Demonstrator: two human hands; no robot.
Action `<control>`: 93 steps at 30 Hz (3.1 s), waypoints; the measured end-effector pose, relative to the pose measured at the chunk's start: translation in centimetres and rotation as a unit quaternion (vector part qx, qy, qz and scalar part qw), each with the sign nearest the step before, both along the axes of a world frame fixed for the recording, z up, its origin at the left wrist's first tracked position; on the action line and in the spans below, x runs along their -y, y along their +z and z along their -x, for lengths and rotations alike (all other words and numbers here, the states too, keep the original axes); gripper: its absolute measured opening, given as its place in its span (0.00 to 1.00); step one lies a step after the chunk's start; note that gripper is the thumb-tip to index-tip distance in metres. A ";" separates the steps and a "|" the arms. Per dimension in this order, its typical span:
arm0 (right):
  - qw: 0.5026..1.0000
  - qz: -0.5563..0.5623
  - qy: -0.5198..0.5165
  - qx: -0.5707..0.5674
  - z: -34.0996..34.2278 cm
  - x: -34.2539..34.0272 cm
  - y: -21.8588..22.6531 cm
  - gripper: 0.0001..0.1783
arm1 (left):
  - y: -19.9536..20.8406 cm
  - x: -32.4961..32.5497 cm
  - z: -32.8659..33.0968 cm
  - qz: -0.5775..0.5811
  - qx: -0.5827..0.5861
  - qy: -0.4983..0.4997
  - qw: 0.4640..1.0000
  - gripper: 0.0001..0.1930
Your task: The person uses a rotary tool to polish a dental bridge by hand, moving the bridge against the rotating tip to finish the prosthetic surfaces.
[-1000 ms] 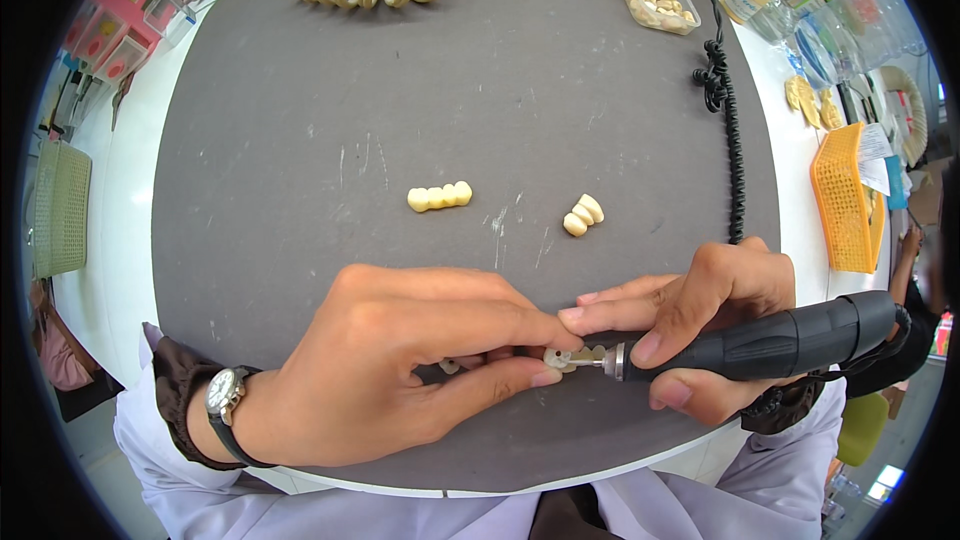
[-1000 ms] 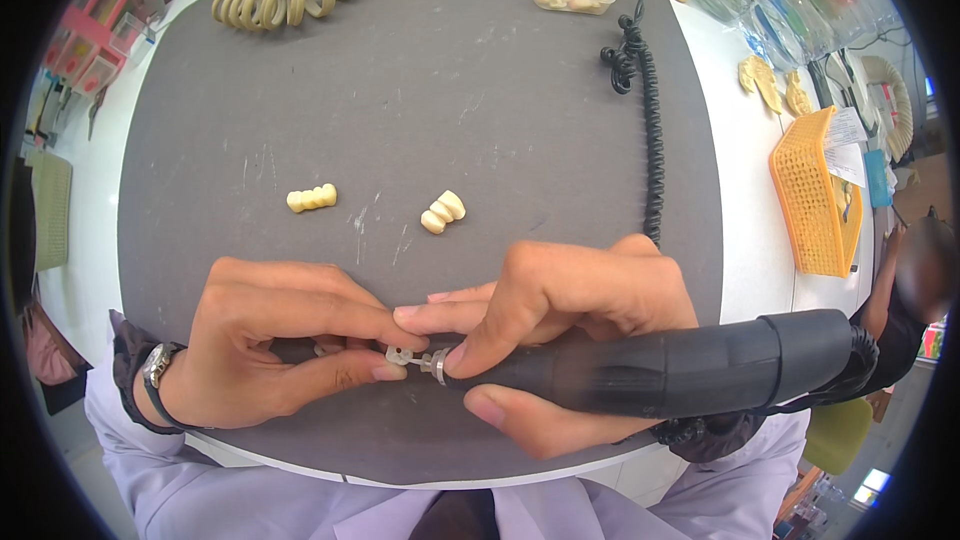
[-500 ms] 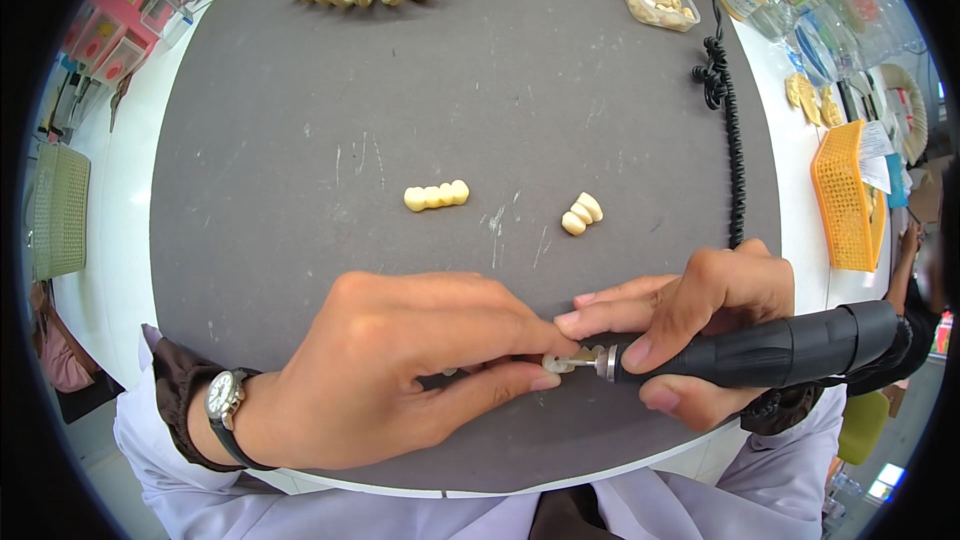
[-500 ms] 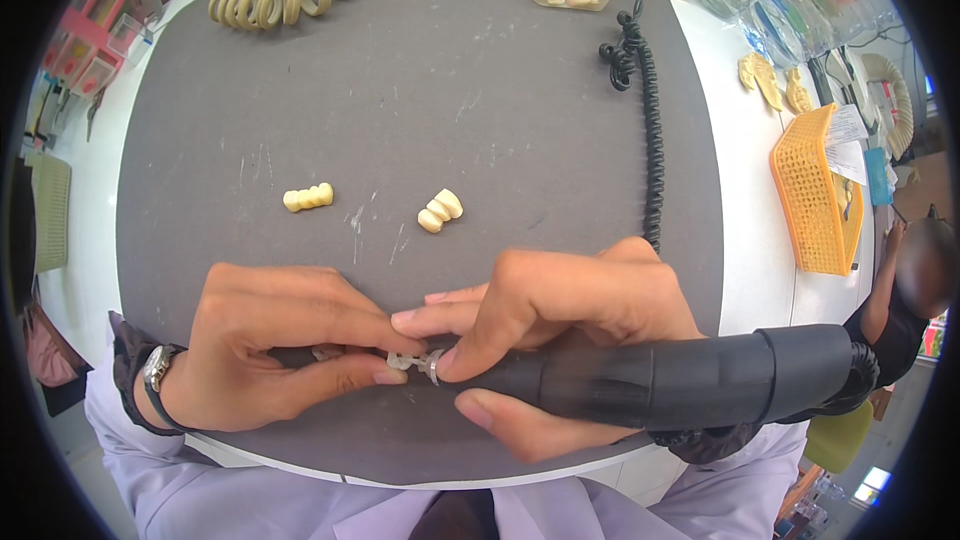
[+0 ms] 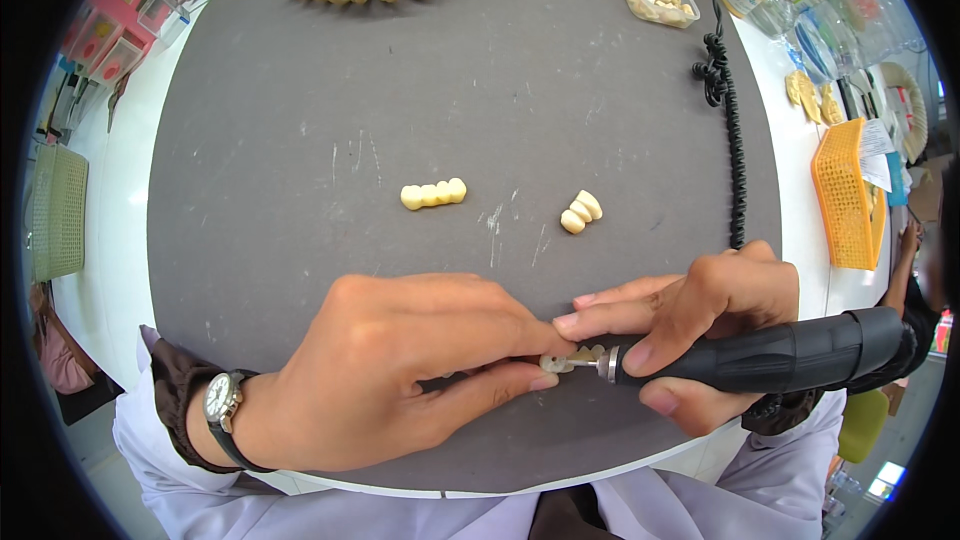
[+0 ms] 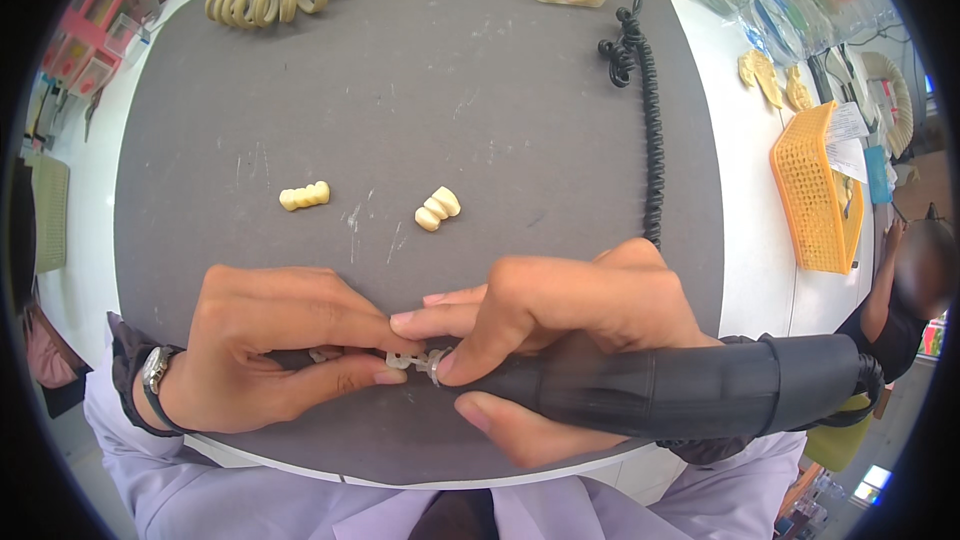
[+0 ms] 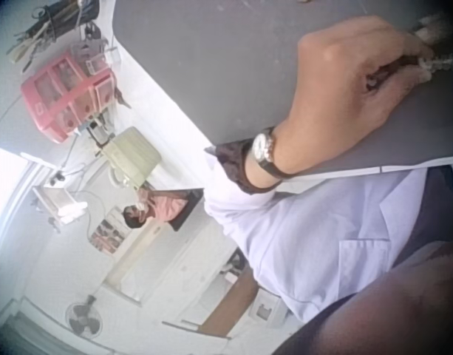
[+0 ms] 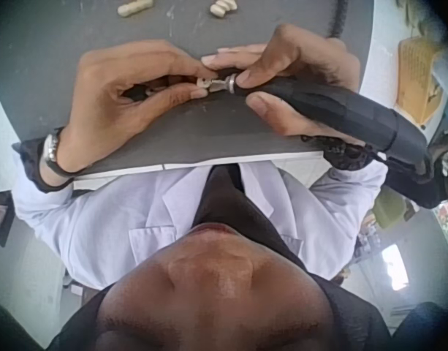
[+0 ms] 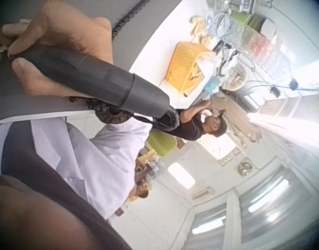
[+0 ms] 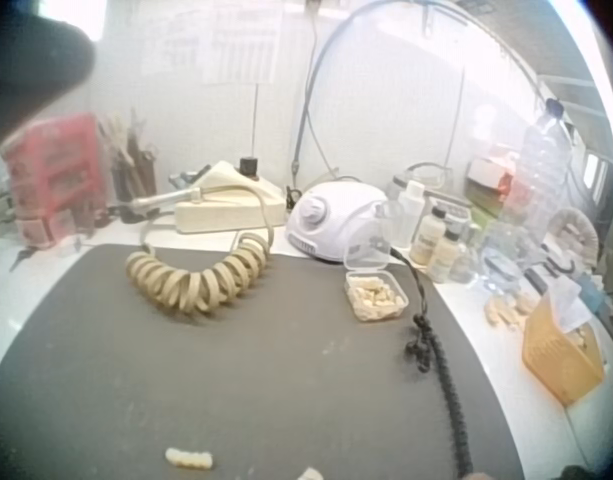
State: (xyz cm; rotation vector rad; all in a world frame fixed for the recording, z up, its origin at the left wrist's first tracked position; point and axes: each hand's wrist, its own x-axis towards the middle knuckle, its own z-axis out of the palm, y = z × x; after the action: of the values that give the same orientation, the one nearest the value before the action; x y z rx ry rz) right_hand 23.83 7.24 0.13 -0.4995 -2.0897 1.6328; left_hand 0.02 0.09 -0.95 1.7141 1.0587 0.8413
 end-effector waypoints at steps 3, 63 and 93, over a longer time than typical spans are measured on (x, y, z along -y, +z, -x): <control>1.000 0.003 -0.002 -0.001 0.1 0.0 0.0 0.12 | 0.1 0.0 0.0 0.003 0.001 0.001 1.000 0.11; 1.000 -0.007 -0.001 0.008 0.1 0.0 -0.1 0.11 | 0.1 -0.1 0.1 0.007 -0.006 -0.012 1.000 0.11; 0.954 0.237 -0.180 -0.041 -0.4 -0.2 0.0 0.12 | 1.2 0.0 -0.2 0.027 -0.004 0.015 1.000 0.11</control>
State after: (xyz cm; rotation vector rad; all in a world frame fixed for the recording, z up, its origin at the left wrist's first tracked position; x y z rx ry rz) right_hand 24.22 7.43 0.15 -0.8912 -1.4287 1.8812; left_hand 0.25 0.12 0.24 1.6610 1.1048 0.8192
